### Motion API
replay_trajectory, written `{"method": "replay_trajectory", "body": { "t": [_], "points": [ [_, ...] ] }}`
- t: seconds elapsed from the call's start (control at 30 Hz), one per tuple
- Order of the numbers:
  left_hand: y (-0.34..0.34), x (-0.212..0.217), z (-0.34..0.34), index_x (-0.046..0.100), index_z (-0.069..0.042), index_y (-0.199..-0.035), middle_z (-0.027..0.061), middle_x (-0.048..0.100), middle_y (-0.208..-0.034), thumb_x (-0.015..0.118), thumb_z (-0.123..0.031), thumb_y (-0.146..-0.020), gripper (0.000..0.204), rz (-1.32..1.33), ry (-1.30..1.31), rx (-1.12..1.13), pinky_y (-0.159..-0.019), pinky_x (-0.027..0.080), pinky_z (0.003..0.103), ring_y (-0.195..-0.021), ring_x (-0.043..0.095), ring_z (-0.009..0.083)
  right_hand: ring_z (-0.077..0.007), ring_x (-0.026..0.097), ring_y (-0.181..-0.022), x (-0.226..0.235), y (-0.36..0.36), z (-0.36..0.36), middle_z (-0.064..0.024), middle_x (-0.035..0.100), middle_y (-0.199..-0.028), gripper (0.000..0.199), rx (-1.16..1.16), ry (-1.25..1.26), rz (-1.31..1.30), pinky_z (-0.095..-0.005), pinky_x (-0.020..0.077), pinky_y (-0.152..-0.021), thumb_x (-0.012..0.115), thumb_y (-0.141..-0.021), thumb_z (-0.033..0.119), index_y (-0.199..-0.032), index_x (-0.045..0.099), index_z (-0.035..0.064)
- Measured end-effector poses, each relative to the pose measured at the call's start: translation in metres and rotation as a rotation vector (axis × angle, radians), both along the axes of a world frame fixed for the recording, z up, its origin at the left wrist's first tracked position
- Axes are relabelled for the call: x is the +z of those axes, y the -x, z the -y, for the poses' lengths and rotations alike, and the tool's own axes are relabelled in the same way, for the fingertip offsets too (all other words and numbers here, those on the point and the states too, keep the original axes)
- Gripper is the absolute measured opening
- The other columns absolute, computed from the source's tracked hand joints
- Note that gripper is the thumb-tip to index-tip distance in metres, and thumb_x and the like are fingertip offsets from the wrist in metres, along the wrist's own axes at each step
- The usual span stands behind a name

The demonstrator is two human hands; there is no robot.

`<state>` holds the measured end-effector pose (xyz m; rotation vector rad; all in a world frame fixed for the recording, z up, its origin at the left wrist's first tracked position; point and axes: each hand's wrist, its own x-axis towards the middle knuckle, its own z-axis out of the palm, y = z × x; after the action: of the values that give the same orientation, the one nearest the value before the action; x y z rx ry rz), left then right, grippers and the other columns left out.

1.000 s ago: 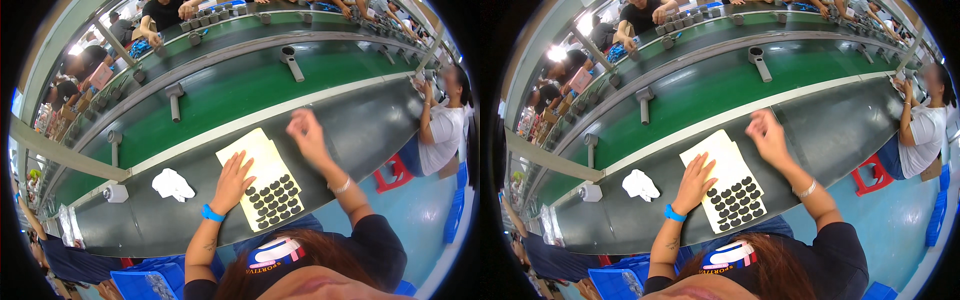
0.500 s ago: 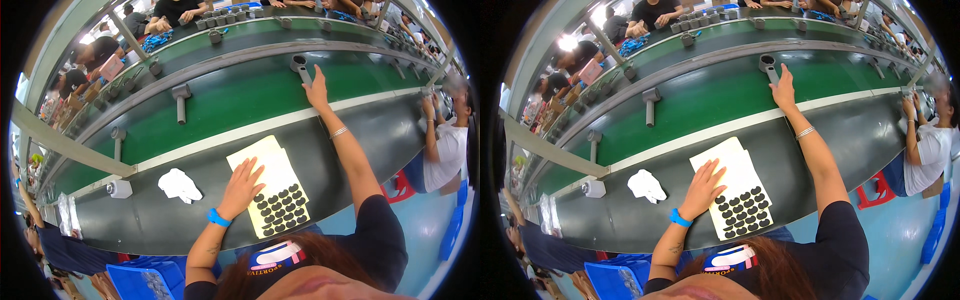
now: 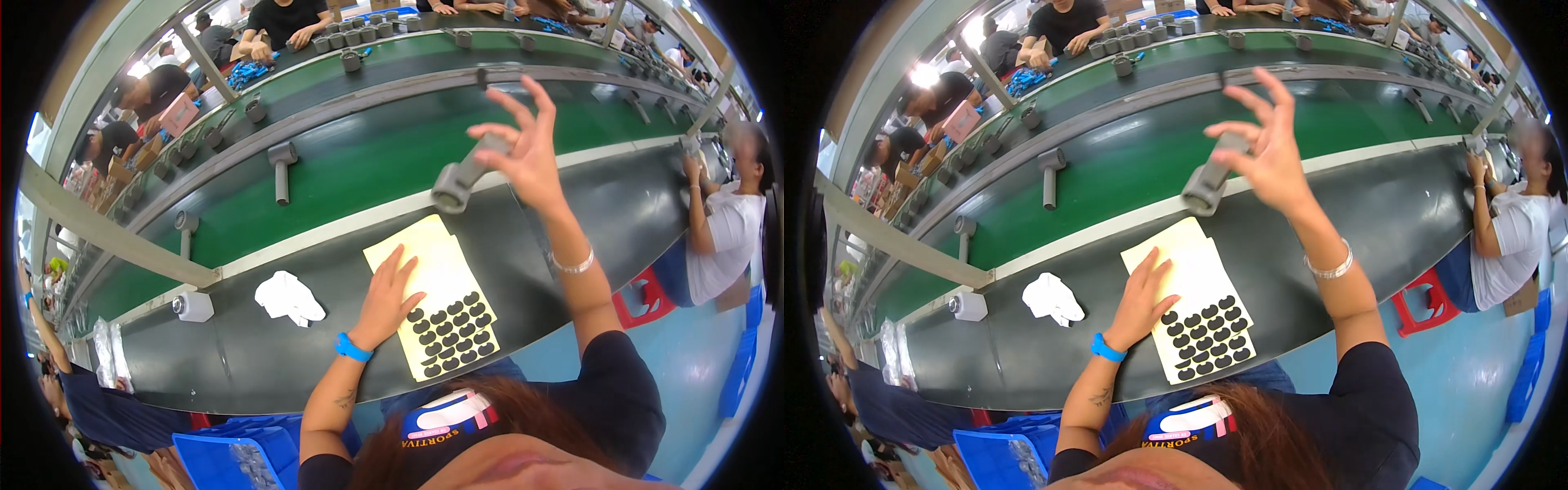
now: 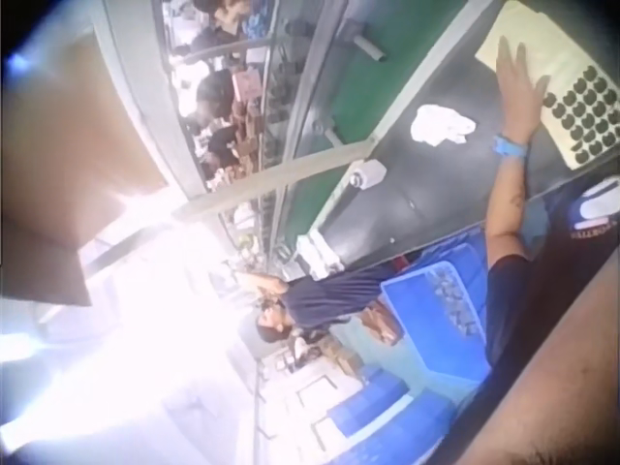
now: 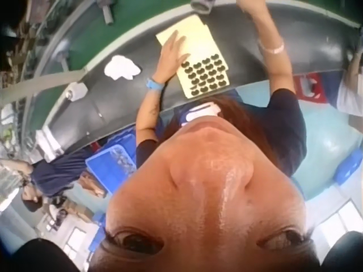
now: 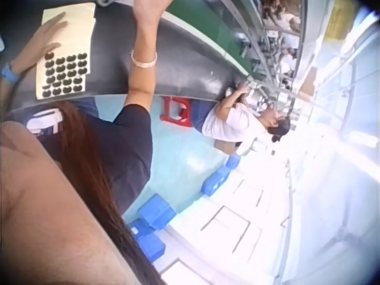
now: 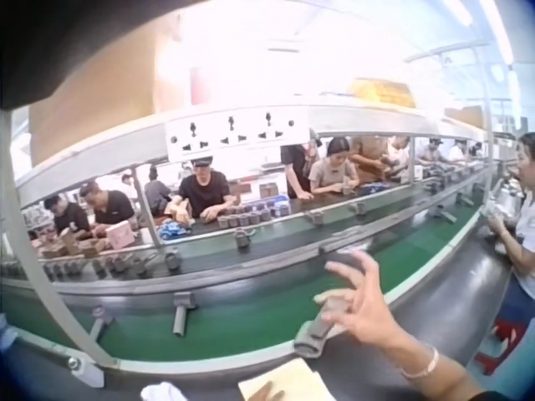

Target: The person takes handheld fan bodies from a conveyor belt, peels adhesive pads from a sheet by hand, attaches the pads to the base of the fan bodies, and places the fans back onto the conveyor belt.

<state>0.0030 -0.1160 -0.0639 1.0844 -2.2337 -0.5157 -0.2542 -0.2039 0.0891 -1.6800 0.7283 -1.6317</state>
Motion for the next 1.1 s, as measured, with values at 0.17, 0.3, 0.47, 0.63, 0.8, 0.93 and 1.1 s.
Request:
{"method": "replay_trajectory", "body": {
  "t": [0.17,0.3,0.47,0.63,0.8,0.93,1.1],
  "points": [
    [0.005,0.036,-0.009,0.045,-0.004,-0.132,0.0193,0.040,-0.138,0.074,-0.017,-0.078,0.063,-0.112,0.137,0.102,-0.096,0.041,0.042,-0.117,0.048,0.0326,-0.0299,0.056,-0.114,-0.012,-0.020,-0.065,-0.0252,0.024,-0.148,0.094,0.247,0.253,-0.470,-0.0384,0.0505,-0.090,0.070,-0.073,-0.009,-0.144,0.014,0.0159],
    [0.021,0.076,-0.039,0.044,-0.003,-0.133,0.0128,0.054,-0.120,0.070,0.001,-0.078,0.060,-0.560,-0.394,-0.092,-0.064,0.051,0.025,-0.075,0.064,0.0136,-0.0409,0.040,-0.130,-0.035,-0.050,-0.090,-0.0290,0.039,-0.140,0.074,0.382,0.253,-0.318,-0.0442,0.0431,-0.099,0.066,-0.075,-0.010,-0.138,0.037,0.0154],
    [0.026,0.062,-0.055,0.046,0.005,-0.121,0.0119,0.056,-0.113,0.056,0.010,-0.084,0.038,-0.751,-0.377,-0.102,-0.073,0.056,0.026,-0.089,0.066,0.0192,-0.0404,0.045,-0.126,-0.052,-0.062,-0.111,-0.0265,0.050,-0.130,0.075,0.293,0.279,-0.380,-0.0429,0.0494,-0.094,0.068,-0.075,-0.009,-0.137,0.034,0.0144],
    [0.027,0.067,-0.074,0.046,0.007,-0.119,0.0126,0.056,-0.112,0.056,0.011,-0.085,0.036,-0.831,-0.470,-0.004,-0.073,0.057,0.028,-0.088,0.066,0.0197,-0.0390,0.052,-0.119,-0.067,-0.063,-0.122,-0.0205,0.065,-0.105,0.063,0.136,0.460,-0.358,-0.0429,0.0518,-0.090,0.071,-0.076,-0.003,-0.129,0.039,0.0067],
    [0.032,0.067,-0.077,0.050,0.005,-0.116,0.0191,0.051,-0.122,0.059,0.011,-0.083,0.035,-0.997,-0.319,0.008,-0.074,0.060,0.034,-0.096,0.065,0.0268,-0.0285,0.065,-0.092,-0.063,-0.049,-0.138,-0.0177,0.066,-0.100,0.036,-0.096,0.263,-0.175,-0.0344,0.0520,-0.078,0.073,-0.074,-0.005,-0.106,0.058,-0.0010],
    [0.029,0.059,-0.075,0.045,0.001,-0.117,0.0198,0.049,-0.123,0.055,0.016,-0.081,0.040,-0.879,-0.204,-0.017,-0.075,0.060,0.034,-0.096,0.063,0.0269,-0.0228,0.062,-0.079,-0.059,-0.038,-0.140,-0.0101,0.067,-0.084,0.020,-0.319,0.121,-0.199,-0.0310,0.0502,-0.070,0.073,-0.072,-0.005,-0.088,0.065,0.0010],
    [0.031,0.048,-0.075,0.046,0.002,-0.117,0.0193,0.048,-0.124,0.055,0.015,-0.081,0.040,-0.796,-0.160,0.000,-0.077,0.061,0.038,-0.097,0.063,0.0278,-0.0219,0.060,-0.079,-0.065,-0.029,-0.139,-0.0108,0.064,-0.085,0.017,-0.305,0.136,-0.239,-0.0295,0.0480,-0.071,0.068,-0.073,-0.009,-0.086,0.063,0.0003]
  ]
}}
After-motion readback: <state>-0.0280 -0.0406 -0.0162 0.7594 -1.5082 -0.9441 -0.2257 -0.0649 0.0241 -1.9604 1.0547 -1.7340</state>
